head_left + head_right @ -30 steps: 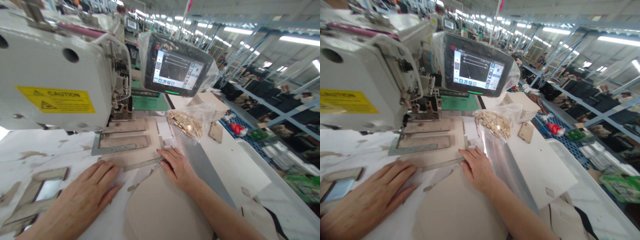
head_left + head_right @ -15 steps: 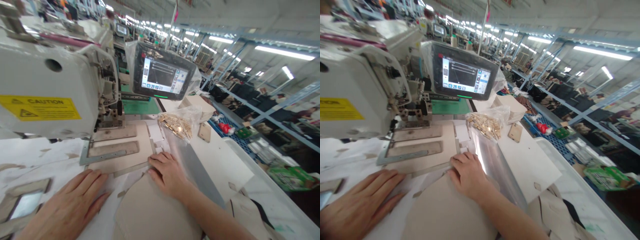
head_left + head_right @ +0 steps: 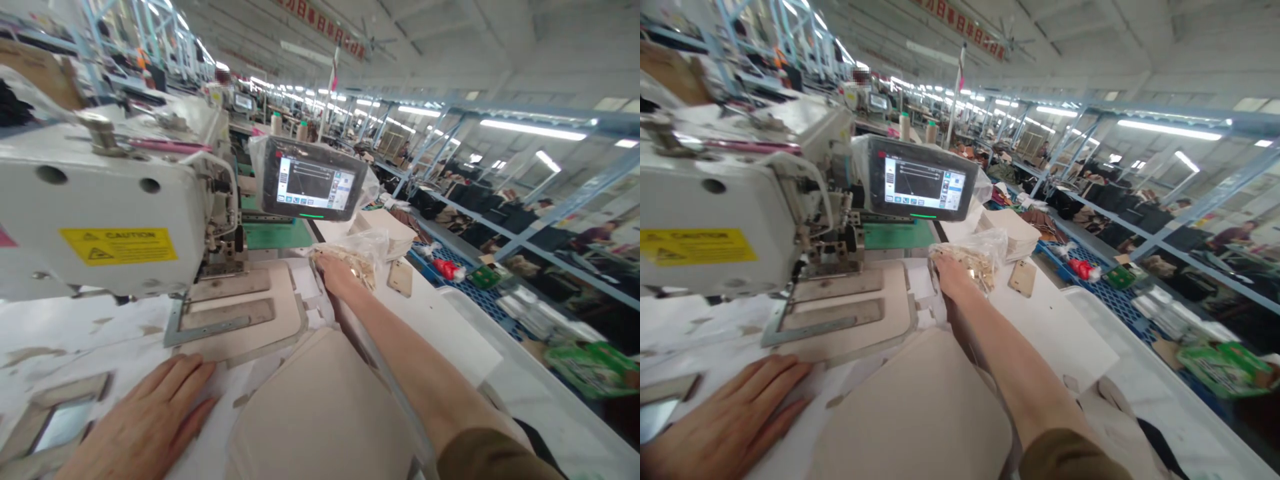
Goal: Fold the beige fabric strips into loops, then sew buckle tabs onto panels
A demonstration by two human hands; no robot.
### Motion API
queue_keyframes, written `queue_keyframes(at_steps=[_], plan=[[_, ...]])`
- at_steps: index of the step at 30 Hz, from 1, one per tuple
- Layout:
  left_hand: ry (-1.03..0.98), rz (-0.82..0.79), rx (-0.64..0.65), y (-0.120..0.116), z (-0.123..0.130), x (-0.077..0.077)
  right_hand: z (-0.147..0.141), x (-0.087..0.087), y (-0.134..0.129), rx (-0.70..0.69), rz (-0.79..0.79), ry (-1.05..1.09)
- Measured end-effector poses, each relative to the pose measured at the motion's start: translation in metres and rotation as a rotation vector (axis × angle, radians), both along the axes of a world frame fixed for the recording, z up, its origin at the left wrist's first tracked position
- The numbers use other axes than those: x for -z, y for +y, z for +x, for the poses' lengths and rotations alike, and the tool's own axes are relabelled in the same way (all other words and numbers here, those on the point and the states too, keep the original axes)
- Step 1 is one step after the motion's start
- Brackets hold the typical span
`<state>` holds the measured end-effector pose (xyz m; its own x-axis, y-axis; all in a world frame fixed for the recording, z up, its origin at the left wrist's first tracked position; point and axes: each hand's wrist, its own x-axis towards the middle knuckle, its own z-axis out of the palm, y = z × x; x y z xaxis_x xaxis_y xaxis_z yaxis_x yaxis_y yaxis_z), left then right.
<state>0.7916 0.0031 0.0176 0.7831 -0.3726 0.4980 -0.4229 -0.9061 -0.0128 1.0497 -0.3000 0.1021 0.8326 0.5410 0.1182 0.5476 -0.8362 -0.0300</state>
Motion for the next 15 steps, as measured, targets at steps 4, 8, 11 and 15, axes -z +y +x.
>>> queue_keyframes(at_steps=[4, 8, 11, 15], plan=[[0.060, -0.028, -0.043, -0.011, -0.006, -0.025, 0.022, -0.008, 0.025, 0.041, -0.150, -0.025], [0.398, -0.028, -0.072, -0.021, -0.020, -0.068, 0.018, -0.014, 0.045, 0.063, -0.215, -0.034], [0.487, -0.064, -0.094, -0.007, -0.027, -0.090, 0.034, -0.003, 0.042, -0.001, -0.196, -0.041], [0.420, -0.044, -0.290, 0.053, -0.050, -0.104, 0.064, 0.024, 0.020, -0.035, -0.065, -0.106]])
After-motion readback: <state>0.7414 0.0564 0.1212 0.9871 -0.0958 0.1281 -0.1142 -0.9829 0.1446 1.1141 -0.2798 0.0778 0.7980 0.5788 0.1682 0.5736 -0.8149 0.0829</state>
